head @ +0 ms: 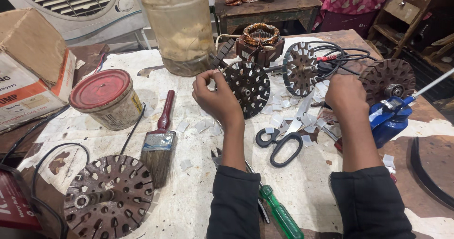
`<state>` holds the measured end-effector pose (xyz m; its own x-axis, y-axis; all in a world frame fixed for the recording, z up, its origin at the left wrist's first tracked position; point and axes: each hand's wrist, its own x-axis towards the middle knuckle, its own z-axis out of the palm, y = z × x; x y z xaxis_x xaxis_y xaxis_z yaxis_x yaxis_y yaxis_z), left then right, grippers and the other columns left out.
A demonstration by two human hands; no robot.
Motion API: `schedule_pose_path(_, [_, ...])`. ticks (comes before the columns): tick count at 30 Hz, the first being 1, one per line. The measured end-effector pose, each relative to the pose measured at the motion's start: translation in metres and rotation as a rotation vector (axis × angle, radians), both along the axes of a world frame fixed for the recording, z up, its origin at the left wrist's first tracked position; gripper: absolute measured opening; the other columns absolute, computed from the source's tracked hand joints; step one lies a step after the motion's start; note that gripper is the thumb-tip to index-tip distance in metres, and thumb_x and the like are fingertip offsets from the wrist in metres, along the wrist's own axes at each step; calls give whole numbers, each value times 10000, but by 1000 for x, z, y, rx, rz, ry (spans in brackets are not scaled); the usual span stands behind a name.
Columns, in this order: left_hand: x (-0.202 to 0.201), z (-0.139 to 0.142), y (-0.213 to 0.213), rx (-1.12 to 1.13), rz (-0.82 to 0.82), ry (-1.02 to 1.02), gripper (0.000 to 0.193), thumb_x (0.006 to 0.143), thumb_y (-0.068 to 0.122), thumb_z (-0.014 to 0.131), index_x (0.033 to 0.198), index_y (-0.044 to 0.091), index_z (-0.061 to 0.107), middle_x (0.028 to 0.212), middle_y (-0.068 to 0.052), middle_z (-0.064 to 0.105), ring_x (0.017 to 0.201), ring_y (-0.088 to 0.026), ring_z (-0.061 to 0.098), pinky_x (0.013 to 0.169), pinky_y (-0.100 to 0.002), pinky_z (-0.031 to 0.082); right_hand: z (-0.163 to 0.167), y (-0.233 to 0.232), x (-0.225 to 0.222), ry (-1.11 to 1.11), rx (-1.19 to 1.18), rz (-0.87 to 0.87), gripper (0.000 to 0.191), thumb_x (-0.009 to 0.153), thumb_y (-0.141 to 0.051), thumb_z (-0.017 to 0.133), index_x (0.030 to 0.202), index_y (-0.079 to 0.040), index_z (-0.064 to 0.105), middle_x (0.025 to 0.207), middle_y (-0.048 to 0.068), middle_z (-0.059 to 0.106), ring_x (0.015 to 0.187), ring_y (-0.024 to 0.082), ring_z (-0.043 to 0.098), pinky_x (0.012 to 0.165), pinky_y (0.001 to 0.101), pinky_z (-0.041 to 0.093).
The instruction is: The person inserts small white insulating pieces into slots on a circular metal rotor component. They briefly kneel to use a hammer on a small item on the floor, then return to the bench to continue inserting pieces into the rotor.
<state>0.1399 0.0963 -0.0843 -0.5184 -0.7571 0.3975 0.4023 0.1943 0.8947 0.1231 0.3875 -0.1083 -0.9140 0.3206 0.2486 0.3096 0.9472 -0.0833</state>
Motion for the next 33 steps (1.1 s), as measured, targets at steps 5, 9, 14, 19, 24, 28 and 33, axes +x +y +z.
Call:
schedule_pose_path(5, [-3,-1,1,58,-53,-26,119,913,207,664,915,90,685,1017,-45,685,1081,-279,555,943,-425,435,5,0,4,-96,-4,-7,346,926,-54,569,1245,-23,702,1274,292,673,1177,464,655,973,552,539])
schedule_pose_path(9, [-5,-3,2,34,-44,-8,119,919,202,657,921,89,693,1006,-47,690,1065,-275,563,937,-425,439,9,-1,3,-177,-28,-42,366,912,-51,571,1260,-25,679,1306,279,652,1203,460,638,977,551,533])
schedule_pose_path(14, [-9,-4,2,64,-69,41,145,929,198,668,911,55,681,963,-62,682,1011,-261,575,923,-415,451,14,-1,7,-177,-77,-22,344,906,-13,562,1217,7,709,1307,299,646,1210,453,635,976,552,532])
schedule_pose_path(19, [-14,-3,3,92,-80,54,143,931,176,675,896,37,678,924,-62,683,937,-227,592,861,-390,475,44,-25,15,-18,-11,34,265,880,-8,622,1108,9,757,1159,289,724,1099,424,711,928,523,568])
schedule_pose_path(24, [-19,-2,7,156,-162,213,154,967,153,669,898,17,649,877,-43,674,838,-165,614,812,-337,510,53,-124,13,254,-140,353,274,842,-128,686,1099,-36,707,1133,207,673,1055,406,662,883,513,524])
schedule_pose_path(28, [-17,2,12,79,-263,221,137,956,136,674,897,13,666,844,-28,670,786,-145,587,754,-319,502,56,-164,29,384,-373,643,392,901,-134,672,1263,-1,599,1309,204,596,1157,420,593,935,512,482])
schedule_pose_path(33, [-10,7,14,-155,-269,190,127,957,142,708,927,18,719,869,-50,695,825,-187,606,744,-338,484,75,-172,31,567,-669,770,314,952,-99,669,1254,-16,648,1196,154,704,1055,280,715,875,405,569])
